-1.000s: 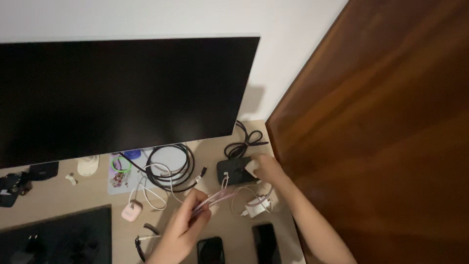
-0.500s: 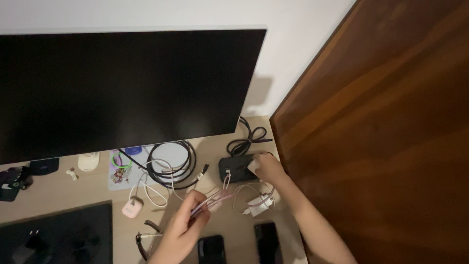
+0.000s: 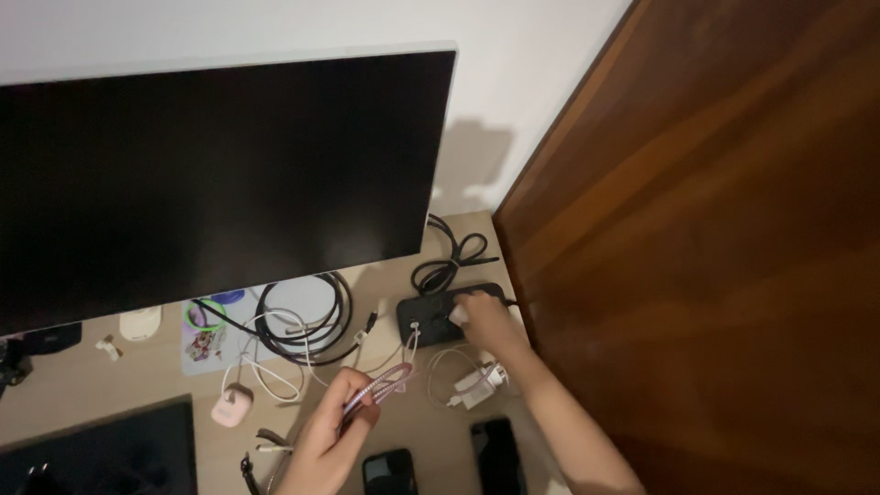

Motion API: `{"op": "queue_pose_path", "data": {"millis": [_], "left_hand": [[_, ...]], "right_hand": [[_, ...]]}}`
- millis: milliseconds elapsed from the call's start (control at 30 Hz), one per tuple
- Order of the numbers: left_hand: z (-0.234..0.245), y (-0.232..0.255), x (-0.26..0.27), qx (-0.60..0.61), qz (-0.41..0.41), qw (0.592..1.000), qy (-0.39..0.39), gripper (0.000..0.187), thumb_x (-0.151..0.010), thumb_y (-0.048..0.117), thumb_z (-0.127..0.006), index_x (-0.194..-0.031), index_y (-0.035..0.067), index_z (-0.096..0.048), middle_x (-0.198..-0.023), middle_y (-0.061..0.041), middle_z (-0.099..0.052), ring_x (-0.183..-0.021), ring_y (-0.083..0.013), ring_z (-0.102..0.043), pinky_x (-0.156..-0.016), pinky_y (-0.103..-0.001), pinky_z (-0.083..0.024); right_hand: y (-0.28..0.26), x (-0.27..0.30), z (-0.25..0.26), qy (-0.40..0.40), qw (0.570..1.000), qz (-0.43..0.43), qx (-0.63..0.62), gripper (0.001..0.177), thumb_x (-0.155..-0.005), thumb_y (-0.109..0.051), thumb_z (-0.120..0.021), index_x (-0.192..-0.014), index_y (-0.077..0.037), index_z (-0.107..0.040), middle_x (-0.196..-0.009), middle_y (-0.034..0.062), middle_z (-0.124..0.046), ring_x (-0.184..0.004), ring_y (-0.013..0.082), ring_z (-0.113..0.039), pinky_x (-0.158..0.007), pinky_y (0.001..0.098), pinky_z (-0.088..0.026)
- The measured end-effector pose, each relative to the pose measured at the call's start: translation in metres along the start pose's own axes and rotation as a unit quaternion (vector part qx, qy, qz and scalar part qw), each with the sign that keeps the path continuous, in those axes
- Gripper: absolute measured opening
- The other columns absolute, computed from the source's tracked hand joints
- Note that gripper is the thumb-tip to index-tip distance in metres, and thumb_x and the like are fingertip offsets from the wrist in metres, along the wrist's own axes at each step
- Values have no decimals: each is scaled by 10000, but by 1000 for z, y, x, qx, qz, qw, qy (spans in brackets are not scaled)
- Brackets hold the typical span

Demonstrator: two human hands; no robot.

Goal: The person connects a smartwatch, earbuds, and two smartphones to a power strip using their respective charging cables. They plug the power strip into the wall, then connect each device one by one, ensuring each is properly attached to its charger.

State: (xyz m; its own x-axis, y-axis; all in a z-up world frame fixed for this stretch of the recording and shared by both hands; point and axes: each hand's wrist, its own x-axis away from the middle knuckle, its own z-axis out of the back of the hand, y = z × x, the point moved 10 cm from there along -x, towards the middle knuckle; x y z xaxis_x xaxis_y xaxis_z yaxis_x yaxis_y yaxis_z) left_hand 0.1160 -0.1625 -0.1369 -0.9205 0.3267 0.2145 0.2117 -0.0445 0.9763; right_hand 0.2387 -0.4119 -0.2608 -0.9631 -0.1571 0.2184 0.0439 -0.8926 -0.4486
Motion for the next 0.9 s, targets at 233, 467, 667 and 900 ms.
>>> {"op": "queue_pose_path", "data": {"millis": [233, 467, 667, 900], "left_hand": [[1, 8, -1, -39, 4, 999, 27, 108, -938, -18, -580, -991, 60, -527, -842, -17, -494, -780, -84, -474, -709, -232, -410], [-1, 18, 13, 6, -35, 999, 20, 58, -993, 68, -544, -1047, 50, -555, -844, -22, -521, -796, -102, -521, -731, -244, -433], [-11, 8, 3, 139, -63, 988, -21, 200, -1083, 181, -464, -1047, 14, -568, -830, -45, -570, -762, -130, -549, -718, -274, -460], [-12, 3, -4, 156, 4, 987, 31, 205, -1032, 239, -483, -1096, 75, -587, -840, -40, -621, -745, -124, -537, -621, -291, -338]], "right_hand": [[-4, -8, -5, -31, 998, -21, 51, 468, -769, -19, -761, -1224, -109, -701, -1169, 197, -680, -1084, 396, -666, -916, 461, -549], [-31, 43, 84, 242, 967, 66, -52, 444, -770, -136, -830, -1188, -57, -703, -1161, 176, -690, -1024, 390, -666, -830, 445, -536], [-8, 151, 48, 308, 888, -49, -339, 181, -931, -90, -663, -1100, -67, -726, -915, 57, -773, -784, 114, -688, -704, 253, -528], [-142, 206, -22, 109, 893, 98, -424, 374, -882, -56, -741, -1247, -37, -663, -984, 31, -631, -807, 92, -613, -645, 232, -507]]}}
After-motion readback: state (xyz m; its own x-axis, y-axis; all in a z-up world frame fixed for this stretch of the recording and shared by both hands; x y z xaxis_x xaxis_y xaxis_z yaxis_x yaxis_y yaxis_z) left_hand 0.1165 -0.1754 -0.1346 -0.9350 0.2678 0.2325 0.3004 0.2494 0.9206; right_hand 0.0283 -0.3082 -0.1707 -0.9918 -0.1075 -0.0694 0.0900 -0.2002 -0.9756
